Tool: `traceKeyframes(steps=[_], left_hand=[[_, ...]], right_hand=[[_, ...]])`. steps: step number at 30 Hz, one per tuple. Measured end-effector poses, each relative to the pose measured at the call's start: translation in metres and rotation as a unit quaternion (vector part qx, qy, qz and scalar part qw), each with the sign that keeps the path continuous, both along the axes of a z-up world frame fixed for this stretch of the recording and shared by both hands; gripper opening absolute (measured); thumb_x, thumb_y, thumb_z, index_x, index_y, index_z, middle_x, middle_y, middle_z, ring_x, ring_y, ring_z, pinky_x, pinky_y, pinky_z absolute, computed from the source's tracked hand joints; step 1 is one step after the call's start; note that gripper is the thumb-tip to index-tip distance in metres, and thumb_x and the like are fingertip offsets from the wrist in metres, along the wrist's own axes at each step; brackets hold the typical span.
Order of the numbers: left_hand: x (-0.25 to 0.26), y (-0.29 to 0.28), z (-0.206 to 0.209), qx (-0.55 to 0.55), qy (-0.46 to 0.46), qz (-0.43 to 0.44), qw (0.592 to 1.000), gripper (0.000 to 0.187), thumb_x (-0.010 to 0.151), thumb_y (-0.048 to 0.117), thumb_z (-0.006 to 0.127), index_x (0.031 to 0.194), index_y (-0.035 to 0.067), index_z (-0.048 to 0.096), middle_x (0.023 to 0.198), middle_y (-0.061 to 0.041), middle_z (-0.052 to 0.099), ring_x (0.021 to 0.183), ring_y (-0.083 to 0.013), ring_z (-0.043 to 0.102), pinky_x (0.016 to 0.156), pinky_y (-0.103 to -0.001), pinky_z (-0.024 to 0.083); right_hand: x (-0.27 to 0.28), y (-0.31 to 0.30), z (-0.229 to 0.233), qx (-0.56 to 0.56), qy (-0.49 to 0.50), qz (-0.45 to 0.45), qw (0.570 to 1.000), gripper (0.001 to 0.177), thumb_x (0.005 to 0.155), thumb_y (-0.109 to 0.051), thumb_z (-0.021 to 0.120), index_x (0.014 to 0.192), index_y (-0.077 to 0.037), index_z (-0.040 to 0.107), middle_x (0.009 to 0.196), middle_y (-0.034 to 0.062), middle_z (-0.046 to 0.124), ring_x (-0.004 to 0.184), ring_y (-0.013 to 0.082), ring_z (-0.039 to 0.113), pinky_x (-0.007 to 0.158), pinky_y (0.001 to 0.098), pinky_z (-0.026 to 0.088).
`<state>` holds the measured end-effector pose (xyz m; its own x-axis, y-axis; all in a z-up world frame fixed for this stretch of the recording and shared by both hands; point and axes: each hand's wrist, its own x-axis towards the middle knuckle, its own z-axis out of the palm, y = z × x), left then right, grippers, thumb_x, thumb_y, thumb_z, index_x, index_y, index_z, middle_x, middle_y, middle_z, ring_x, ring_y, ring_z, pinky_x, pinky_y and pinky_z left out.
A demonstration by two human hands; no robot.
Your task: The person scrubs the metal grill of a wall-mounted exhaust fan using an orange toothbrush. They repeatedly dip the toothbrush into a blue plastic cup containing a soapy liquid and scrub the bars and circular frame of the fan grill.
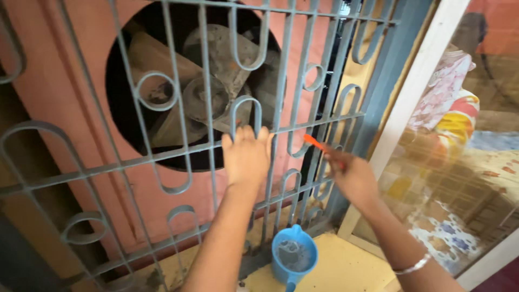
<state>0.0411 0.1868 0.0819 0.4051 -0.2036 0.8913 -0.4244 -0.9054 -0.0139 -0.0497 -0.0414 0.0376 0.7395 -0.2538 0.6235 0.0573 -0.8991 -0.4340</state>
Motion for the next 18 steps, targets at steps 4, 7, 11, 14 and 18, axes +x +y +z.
traceKeyframes(steps=[4,7,11,14,18], left_hand=[[-0.005,-0.001,0.001,0.001,-0.004,0.005,1.0,0.03,0.102,0.041,0.05,0.103,0.017,0.069,0.096,-0.012,0.068,0.096,-0.0307,0.063,0.09,-0.055,0.041],[-0.008,-0.001,0.003,0.001,0.002,0.004,1.0,0.031,0.102,0.041,0.051,0.104,0.016,0.069,0.093,-0.012,0.067,0.096,-0.0318,0.063,0.093,-0.056,0.041],[-0.011,-0.005,0.001,0.0,0.004,0.015,1.0,0.03,0.101,0.041,0.051,0.101,0.018,0.069,0.095,-0.013,0.068,0.096,-0.0318,0.063,0.092,-0.054,0.041],[-0.01,-0.003,0.008,0.006,0.012,0.02,1.0,0.03,0.103,0.041,0.052,0.1,0.017,0.069,0.093,-0.012,0.068,0.095,-0.0321,0.063,0.09,-0.054,0.041],[-0.015,-0.005,0.001,0.006,-0.031,0.024,0.999,0.029,0.102,0.041,0.052,0.099,0.017,0.069,0.096,-0.012,0.069,0.095,-0.0309,0.063,0.091,-0.053,0.041]], right_hand=[[0.007,0.0,-0.005,-0.035,-0.018,0.052,0.998,0.037,0.099,-0.024,0.058,0.133,-0.029,0.071,0.091,0.0215,0.068,0.076,0.0387,0.067,0.068,0.0452,0.053],[0.015,-0.003,0.001,0.217,0.106,0.094,0.966,0.041,0.101,-0.027,0.061,0.14,-0.032,0.069,0.076,0.0143,0.063,0.058,0.0253,0.054,0.054,0.0341,0.042],[0.015,-0.021,0.011,0.627,0.206,0.277,0.699,0.044,0.099,-0.028,0.059,0.143,-0.031,0.06,0.079,-0.006,0.053,0.046,0.0033,0.03,0.038,0.0183,0.022],[0.017,-0.025,0.022,0.63,0.195,0.292,0.693,0.046,0.098,-0.03,0.059,0.144,-0.033,0.058,0.076,-0.0061,0.048,0.045,0.0023,0.027,0.037,0.0172,0.021],[0.008,-0.017,0.007,0.597,0.212,0.225,0.74,0.045,0.095,-0.024,0.059,0.139,-0.032,0.062,0.079,-0.0068,0.06,0.045,0.0043,0.029,0.038,0.0191,0.019]])
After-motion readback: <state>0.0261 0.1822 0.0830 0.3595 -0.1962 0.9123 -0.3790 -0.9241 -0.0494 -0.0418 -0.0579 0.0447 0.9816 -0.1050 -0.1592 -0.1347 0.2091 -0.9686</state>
